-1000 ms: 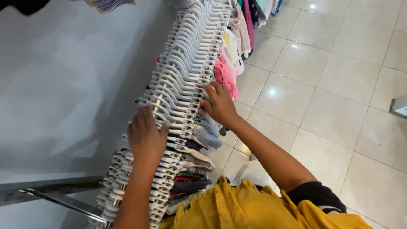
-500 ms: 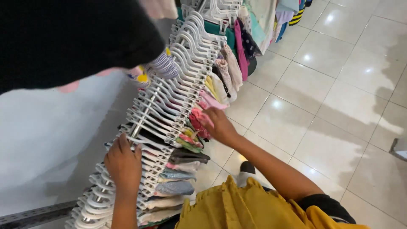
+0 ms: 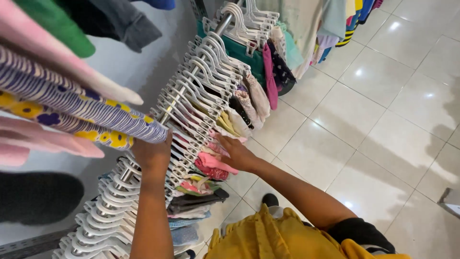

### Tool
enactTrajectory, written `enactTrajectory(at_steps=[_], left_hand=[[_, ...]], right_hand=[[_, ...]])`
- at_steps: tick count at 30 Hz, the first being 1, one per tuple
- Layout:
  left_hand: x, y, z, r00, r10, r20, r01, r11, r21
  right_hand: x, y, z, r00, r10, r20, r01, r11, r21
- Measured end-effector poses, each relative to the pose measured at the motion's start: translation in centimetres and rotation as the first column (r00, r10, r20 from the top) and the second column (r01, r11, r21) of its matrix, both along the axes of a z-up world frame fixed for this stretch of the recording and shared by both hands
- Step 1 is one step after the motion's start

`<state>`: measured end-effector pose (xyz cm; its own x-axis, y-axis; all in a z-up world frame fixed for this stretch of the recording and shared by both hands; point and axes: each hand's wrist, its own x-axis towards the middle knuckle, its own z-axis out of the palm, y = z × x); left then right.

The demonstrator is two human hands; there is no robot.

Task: Cleaning shoes with a sponge and tidying clothes on hangers in a children's clothing section.

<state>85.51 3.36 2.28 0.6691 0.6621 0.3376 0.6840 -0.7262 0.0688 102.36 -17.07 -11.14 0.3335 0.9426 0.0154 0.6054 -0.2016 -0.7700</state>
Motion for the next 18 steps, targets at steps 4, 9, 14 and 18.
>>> enactTrajectory(at_steps=[4,9,14,18], left_hand=[[-2.5,-2.1,0.4,0.999,0.035,-0.027,-0.034,0.999,0.024],[-0.8,-3.6,2.1,0.999,0.019,0.046,-0.032,0.955,0.294],[0.2,-2.7,1.0,0.988,-0.081,0.13,0.054,0.978,0.201],[2.9,-1.8,2.3,0.995,0.0,0.098,-0.017,0.985,0.17]], right_hand=[[5.0,-0.9,1.2,0.995,-0.024,0.098,-0.009,0.947,0.321],[13.3,1.5,8.9,0.812,-0.558,0.172,0.359,0.709,0.607],[15.3,4.6,6.2,0.772,-0.606,0.195,0.446,0.734,0.513],[14.8,5.3,3.2,0.883,-0.452,0.128,0.343,0.806,0.482]])
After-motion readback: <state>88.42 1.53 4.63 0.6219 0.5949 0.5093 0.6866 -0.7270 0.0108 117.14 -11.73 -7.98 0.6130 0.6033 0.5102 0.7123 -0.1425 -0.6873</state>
